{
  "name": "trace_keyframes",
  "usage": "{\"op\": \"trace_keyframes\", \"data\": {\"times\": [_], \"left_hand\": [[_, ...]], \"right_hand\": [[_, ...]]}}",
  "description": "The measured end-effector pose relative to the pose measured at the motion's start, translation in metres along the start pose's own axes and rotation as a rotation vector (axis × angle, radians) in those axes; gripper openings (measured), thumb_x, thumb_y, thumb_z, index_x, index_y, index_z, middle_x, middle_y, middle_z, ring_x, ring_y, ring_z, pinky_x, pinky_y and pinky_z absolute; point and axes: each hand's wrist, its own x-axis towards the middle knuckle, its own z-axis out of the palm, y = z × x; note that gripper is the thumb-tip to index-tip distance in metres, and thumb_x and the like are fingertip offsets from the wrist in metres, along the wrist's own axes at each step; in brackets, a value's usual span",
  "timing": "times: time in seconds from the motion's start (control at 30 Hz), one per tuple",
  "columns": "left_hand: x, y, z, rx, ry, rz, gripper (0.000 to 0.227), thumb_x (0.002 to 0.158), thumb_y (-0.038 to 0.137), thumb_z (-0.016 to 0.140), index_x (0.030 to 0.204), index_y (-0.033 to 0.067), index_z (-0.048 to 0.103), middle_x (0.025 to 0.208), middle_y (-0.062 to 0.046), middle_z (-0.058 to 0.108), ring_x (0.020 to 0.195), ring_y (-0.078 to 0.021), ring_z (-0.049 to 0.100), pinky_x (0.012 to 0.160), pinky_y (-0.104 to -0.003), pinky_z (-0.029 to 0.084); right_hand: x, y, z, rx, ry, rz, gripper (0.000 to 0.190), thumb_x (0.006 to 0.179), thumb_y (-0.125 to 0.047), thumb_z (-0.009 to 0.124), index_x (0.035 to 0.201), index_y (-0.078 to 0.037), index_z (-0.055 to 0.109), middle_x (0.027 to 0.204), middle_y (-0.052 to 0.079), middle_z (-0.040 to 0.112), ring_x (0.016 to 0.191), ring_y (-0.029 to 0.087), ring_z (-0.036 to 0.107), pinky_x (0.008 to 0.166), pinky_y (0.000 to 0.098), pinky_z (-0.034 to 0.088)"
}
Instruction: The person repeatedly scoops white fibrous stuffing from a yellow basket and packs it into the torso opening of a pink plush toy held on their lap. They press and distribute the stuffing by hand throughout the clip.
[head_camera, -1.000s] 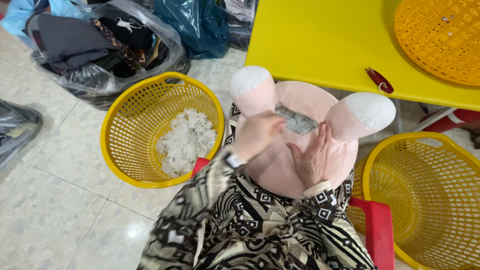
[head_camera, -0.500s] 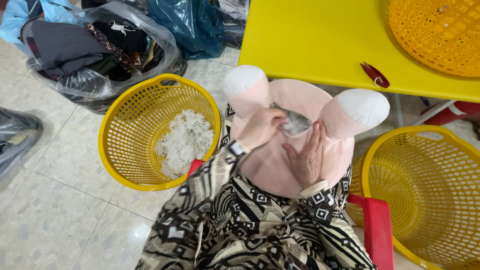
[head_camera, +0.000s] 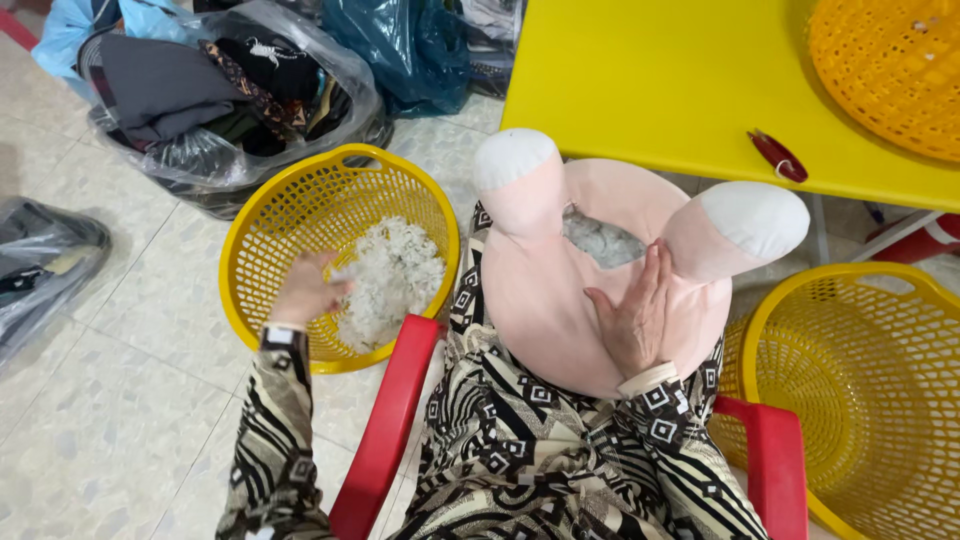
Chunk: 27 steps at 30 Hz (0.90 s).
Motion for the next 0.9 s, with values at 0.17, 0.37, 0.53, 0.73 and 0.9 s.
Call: {"op": "trace_keyframes", "data": {"times": [0.17, 0.37, 0.53, 0.73, 0.9], "left_hand": [[-0.01, 0.042, 0.053, 0.11, 0.385, 0.535, 0.046, 0.085, 0.016, 0.08, 0.126, 0.0024, 0.066, 0.13, -0.022, 0.059, 0.108, -0.0374, 0.066, 0.088, -0.041, 0.058], [-0.032, 0.155, 0.186, -0.194, 0.439, 0.976, 0.041, 0.099, 0.013, 0.066, 0.139, 0.013, 0.059, 0.158, -0.017, 0.045, 0.149, -0.0393, 0.045, 0.125, -0.053, 0.039], [-0.044, 0.167, 0.252, 0.236, 0.384, 0.786, 0.097, 0.095, 0.057, 0.062, 0.162, 0.0001, 0.02, 0.17, -0.025, 0.014, 0.159, -0.0425, 0.002, 0.123, -0.068, 0.004], [-0.038, 0.14, 0.263, 0.211, 0.278, 0.663, 0.124, 0.079, 0.073, 0.064, 0.158, -0.0101, 0.016, 0.168, -0.03, 0.008, 0.157, -0.0442, 0.001, 0.122, -0.068, 0.001], [-0.034, 0.141, 0.258, 0.247, 0.304, 0.627, 0.13, 0.075, 0.072, 0.07, 0.159, -0.0091, 0.013, 0.169, -0.028, 0.006, 0.158, -0.0434, -0.001, 0.122, -0.068, 0.001]], "right_hand": [[0.002, -0.001, -0.004, -0.11, -0.023, -0.033, 0.102, 0.082, -0.022, 0.086, 0.156, 0.006, 0.022, 0.158, 0.035, 0.03, 0.147, 0.052, 0.036, 0.122, 0.0541, 0.034], [0.01, -0.017, -0.003, -0.238, -0.156, -0.174, 0.048, 0.088, -0.014, 0.076, 0.131, -0.001, 0.061, 0.149, 0.024, 0.046, 0.135, 0.044, 0.05, 0.112, 0.0517, 0.044], [0.041, -0.015, -0.01, 0.009, -0.28, -0.035, 0.026, 0.09, -0.003, 0.062, 0.115, 0.0, 0.068, 0.129, 0.025, 0.062, 0.107, 0.041, 0.065, 0.094, 0.0458, 0.053], [0.087, -0.005, 0.038, 0.097, -0.368, 0.134, 0.021, 0.094, -0.009, 0.061, 0.112, -0.001, 0.069, 0.106, 0.025, 0.071, 0.097, 0.044, 0.068, 0.086, 0.0491, 0.054], [0.09, -0.002, 0.079, 0.153, -0.51, 0.287, 0.024, 0.088, -0.015, 0.066, 0.108, -0.005, 0.074, 0.097, 0.024, 0.072, 0.092, 0.043, 0.068, 0.081, 0.0489, 0.054]]}}
